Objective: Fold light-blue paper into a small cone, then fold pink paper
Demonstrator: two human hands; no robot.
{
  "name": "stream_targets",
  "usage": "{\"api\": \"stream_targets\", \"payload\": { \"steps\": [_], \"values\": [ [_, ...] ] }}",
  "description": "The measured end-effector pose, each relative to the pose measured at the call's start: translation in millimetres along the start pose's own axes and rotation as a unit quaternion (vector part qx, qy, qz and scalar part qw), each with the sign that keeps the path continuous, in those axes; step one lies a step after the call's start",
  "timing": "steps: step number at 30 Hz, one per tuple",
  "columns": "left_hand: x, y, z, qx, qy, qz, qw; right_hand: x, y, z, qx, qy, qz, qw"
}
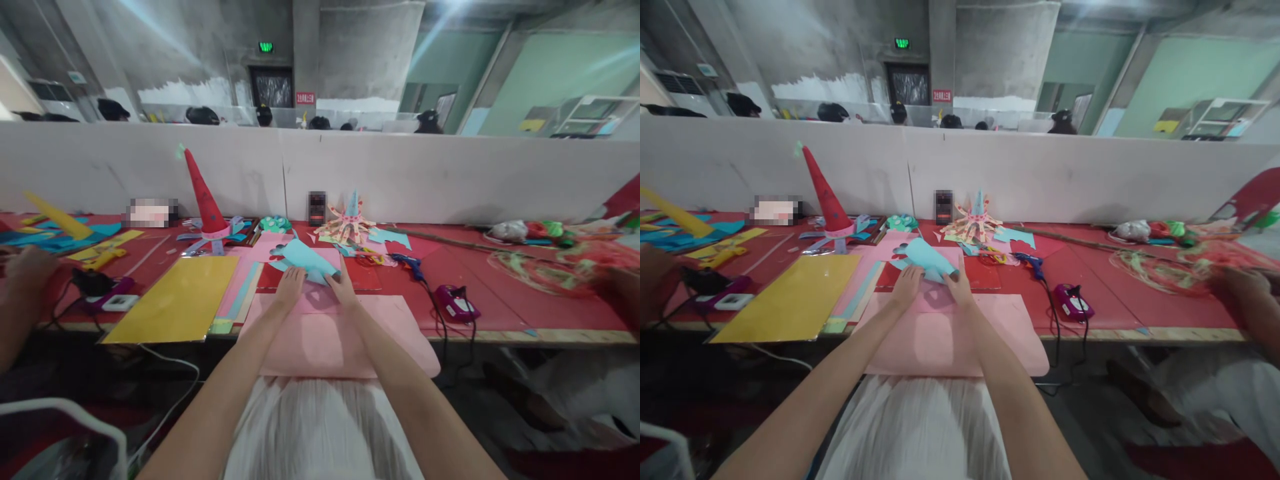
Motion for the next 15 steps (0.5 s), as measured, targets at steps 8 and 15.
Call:
{"api": "stream_targets", "payload": {
  "steps": [8,15],
  "values": [
    [4.1,6.4,8.1,-0.007,0.017,-0.069,0.997,20.9,-26.6,15.7,0.367,0.099,0.068,0.922],
    [4.1,15.9,9.0,0.021,0.036,-0.106,0.994,16.1,-22.0,10.4,0.217,0.132,0.041,0.966]
  ]
}}
Point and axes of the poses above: each hand's wrist, its own x-axis away from the middle knuckle, its own y-axis out of the back of the hand, z = x × y, the point moved 7 cm from there along -x, towards the middle knuckle, and after that the axes turned 3 degrees about -y, right-handed, at the moved point
